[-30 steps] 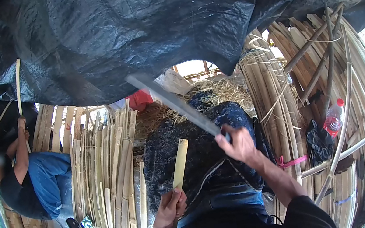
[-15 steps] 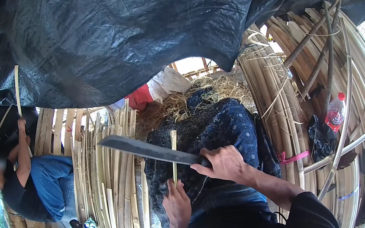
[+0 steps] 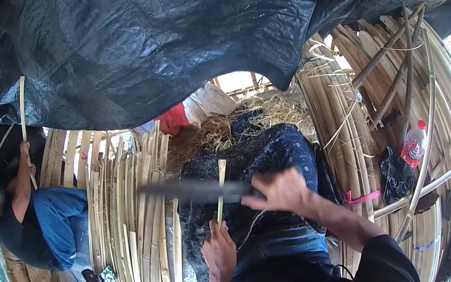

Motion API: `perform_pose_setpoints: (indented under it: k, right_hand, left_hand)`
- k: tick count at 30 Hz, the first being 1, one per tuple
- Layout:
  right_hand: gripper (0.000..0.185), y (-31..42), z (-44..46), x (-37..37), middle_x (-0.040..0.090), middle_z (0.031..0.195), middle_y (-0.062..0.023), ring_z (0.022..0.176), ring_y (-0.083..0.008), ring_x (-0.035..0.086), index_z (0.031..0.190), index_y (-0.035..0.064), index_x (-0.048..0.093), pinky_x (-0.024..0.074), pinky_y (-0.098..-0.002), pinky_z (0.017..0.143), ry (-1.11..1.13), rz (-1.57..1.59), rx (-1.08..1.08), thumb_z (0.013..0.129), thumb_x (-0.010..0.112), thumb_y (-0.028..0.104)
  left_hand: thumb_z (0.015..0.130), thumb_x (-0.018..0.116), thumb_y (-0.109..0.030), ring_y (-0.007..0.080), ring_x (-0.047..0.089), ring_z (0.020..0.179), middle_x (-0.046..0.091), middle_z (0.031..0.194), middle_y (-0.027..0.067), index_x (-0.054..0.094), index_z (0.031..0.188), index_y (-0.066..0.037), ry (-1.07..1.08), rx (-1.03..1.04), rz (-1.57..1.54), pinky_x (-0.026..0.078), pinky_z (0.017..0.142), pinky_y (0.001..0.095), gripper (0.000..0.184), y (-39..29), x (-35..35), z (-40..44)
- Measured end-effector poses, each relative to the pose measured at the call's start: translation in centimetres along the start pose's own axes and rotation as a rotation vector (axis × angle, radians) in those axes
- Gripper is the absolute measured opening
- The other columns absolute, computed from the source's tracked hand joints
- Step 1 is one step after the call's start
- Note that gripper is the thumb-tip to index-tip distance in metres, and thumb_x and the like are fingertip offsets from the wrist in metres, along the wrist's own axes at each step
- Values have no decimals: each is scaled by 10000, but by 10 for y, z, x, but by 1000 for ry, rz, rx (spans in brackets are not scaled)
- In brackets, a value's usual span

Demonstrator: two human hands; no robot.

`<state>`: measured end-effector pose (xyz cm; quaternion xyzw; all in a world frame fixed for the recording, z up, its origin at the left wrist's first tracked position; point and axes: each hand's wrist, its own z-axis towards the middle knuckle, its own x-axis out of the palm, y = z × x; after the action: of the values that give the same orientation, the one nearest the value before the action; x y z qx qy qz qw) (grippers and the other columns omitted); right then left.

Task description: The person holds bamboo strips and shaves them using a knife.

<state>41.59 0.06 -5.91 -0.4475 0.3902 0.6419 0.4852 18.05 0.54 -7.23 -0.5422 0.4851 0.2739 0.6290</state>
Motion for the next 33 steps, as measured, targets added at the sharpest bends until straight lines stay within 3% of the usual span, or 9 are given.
perform_pose_setpoints:
  k: [1, 2, 9, 11, 15, 20, 23, 27, 33]
  right_hand:
    - [512, -14, 1, 12, 620, 529, -48, 417, -218, 618, 863, 108, 683, 480, -362, 387, -52, -180, -75, 879, 640, 618]
    - [520, -15, 4, 24, 623, 528, -66, 434, -245, 635, 872, 83, 677, 496, -373, 397, -58, 53, 236, 885, 641, 602]
    - [559, 0, -3, 8, 609, 503, -85, 452, -248, 651, 820, 74, 662, 494, -372, 398, 7, 105, 26, 872, 637, 630]
    - [560, -25, 4, 21, 599, 491, -87, 446, -249, 647, 811, 83, 668, 490, -373, 394, -27, 103, 240, 872, 630, 638]
    - [545, -14, 6, 26, 601, 494, -110, 442, -292, 643, 790, 58, 664, 508, -394, 409, -61, 209, 319, 886, 643, 594]
    - [567, -6, -7, 18, 579, 489, -31, 381, -227, 566, 794, 92, 661, 437, -329, 362, -52, 79, -30, 877, 612, 651]
    - [549, -37, 5, 30, 593, 486, -89, 438, -276, 632, 838, 78, 676, 481, -375, 394, -95, 59, 256, 874, 632, 625]
    - [531, -26, 9, 27, 589, 480, -111, 455, -306, 645, 830, 61, 675, 506, -406, 416, -119, 165, 314, 883, 646, 588]
    - [418, -9, 3, 20, 637, 601, -66, 443, -234, 608, 820, 81, 650, 474, -343, 406, -82, 157, -20, 894, 687, 491]
  left_hand:
    - [1037, 499, -252, 436, 647, 598, 639, 652, 236, 545, 1136, -22, 18, 6, -18, 499, 522, 528, 254, -2, -2, 1]
    - [1037, 500, -254, 439, 647, 599, 638, 650, 235, 546, 1137, -26, 30, 9, -42, 497, 524, 533, 253, -4, -3, 0]
    - [1045, 492, -274, 410, 656, 560, 636, 622, 214, 516, 1102, -42, -27, 67, 29, 509, 471, 507, 241, 0, 2, 3]
    - [1043, 493, -267, 423, 651, 583, 633, 633, 225, 532, 1118, -38, 21, 38, 6, 502, 501, 524, 244, -2, 1, 5]
    - [1040, 498, -259, 433, 646, 600, 628, 639, 233, 546, 1130, -32, 31, 14, -18, 497, 523, 534, 248, -2, 4, 14]
    - [1041, 495, -259, 436, 648, 608, 629, 646, 234, 545, 1085, -42, 18, 18, -3, 502, 527, 532, 227, -1, 7, 11]
    - [1045, 487, -293, 407, 673, 603, 664, 675, 212, 533, 1061, -50, 19, 105, -44, 534, 509, 505, 247, 4, 8, 10]
    - [1040, 497, -243, 439, 656, 628, 637, 664, 238, 525, 1025, -49, 37, 65, -64, 517, 536, 523, 197, -7, 1, 22]
    - [1037, 504, -243, 438, 653, 605, 639, 658, 233, 539, 1092, -34, -43, 106, -71, 519, 517, 528, 219, -4, 3, 21]
